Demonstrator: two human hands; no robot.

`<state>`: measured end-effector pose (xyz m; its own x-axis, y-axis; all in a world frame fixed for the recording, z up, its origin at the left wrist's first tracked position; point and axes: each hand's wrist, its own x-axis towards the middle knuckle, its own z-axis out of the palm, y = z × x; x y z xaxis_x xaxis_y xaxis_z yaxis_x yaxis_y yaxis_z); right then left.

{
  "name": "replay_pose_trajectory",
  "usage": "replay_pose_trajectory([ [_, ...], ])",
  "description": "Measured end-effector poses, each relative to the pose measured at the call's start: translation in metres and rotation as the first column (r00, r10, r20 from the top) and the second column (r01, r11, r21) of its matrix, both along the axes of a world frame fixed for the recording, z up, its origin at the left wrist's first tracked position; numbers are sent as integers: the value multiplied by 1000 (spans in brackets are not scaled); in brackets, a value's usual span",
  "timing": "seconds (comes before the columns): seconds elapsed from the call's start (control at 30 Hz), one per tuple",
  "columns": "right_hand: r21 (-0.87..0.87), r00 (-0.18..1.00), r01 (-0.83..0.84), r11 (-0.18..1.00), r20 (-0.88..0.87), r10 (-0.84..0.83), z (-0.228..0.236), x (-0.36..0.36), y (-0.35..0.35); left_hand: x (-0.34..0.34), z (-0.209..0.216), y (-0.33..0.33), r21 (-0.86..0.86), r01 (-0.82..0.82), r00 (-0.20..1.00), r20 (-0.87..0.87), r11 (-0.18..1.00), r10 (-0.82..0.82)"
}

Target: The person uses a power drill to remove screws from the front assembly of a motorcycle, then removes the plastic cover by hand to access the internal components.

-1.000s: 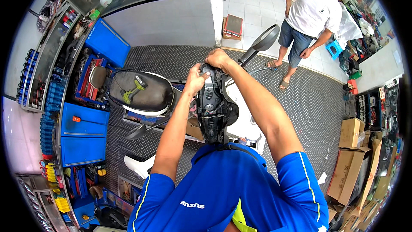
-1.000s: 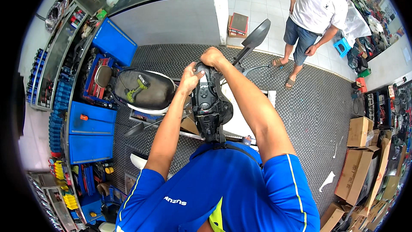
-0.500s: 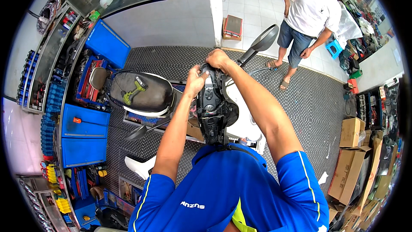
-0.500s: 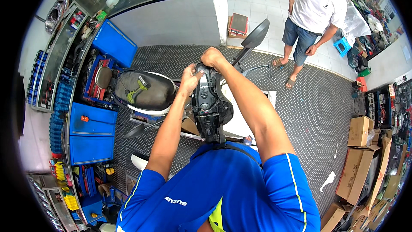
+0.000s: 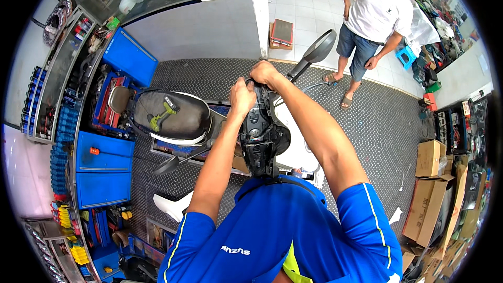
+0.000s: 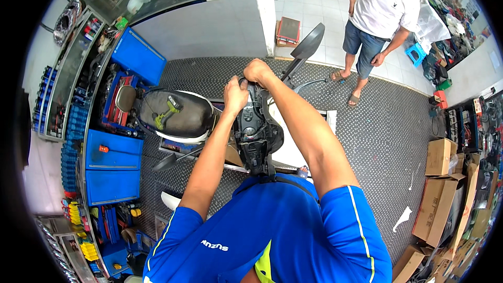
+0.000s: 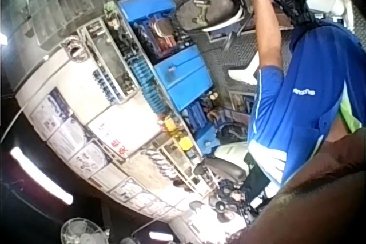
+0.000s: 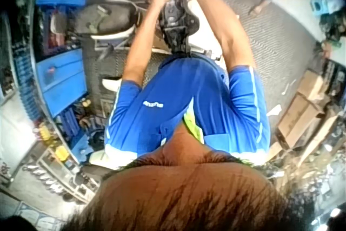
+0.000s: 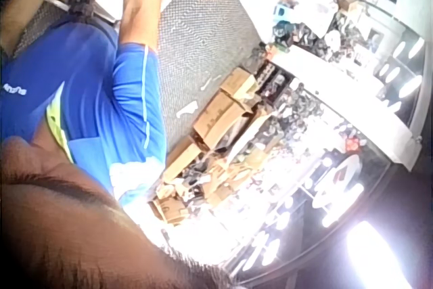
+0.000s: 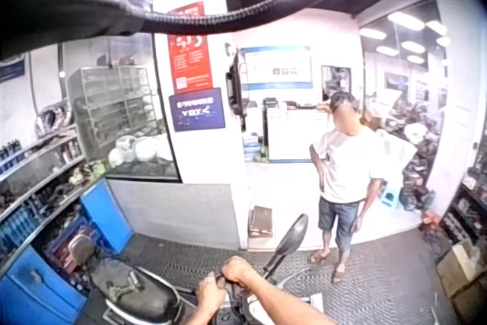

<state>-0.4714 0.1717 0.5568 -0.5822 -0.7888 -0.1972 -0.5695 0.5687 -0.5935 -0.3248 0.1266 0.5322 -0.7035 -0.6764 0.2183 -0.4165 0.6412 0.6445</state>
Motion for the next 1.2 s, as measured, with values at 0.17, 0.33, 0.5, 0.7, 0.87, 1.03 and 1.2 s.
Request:
replay_pose_trajectory([
  [0.17, 12, 992, 105, 994, 72, -106, 5, 5, -1, 5, 2, 2, -32, 20, 999, -46, 999, -22],
  [0.33, 30, 990, 125, 992, 65, -127, 0, -1, -3, 2, 3, -2, -8, 80, 995, -61, 997, -80],
  [0.5, 103, 993, 97, 990, 63, -104, 5, 3, -2, 5, -4, -7, -8, 114, 990, -87, 993, -114],
  [0.7, 157, 979, 185, 970, 54, -195, 10, 5, -1, 4, -5, -6, -22, 141, 983, -113, 990, -143],
  [0.87, 132, 980, 194, 972, 23, -199, 13, 9, -2, 5, -2, -4, -35, 126, 988, -80, 991, -128],
  [1.03, 177, 989, 140, 974, 16, -145, 5, 0, -4, 3, 4, 0, -11, 109, 993, -46, 994, -109],
  [1.2, 111, 982, 186, 976, 6, -188, 6, 6, -4, 4, 7, 0, -8, 101, 994, -32, 995, -101],
])
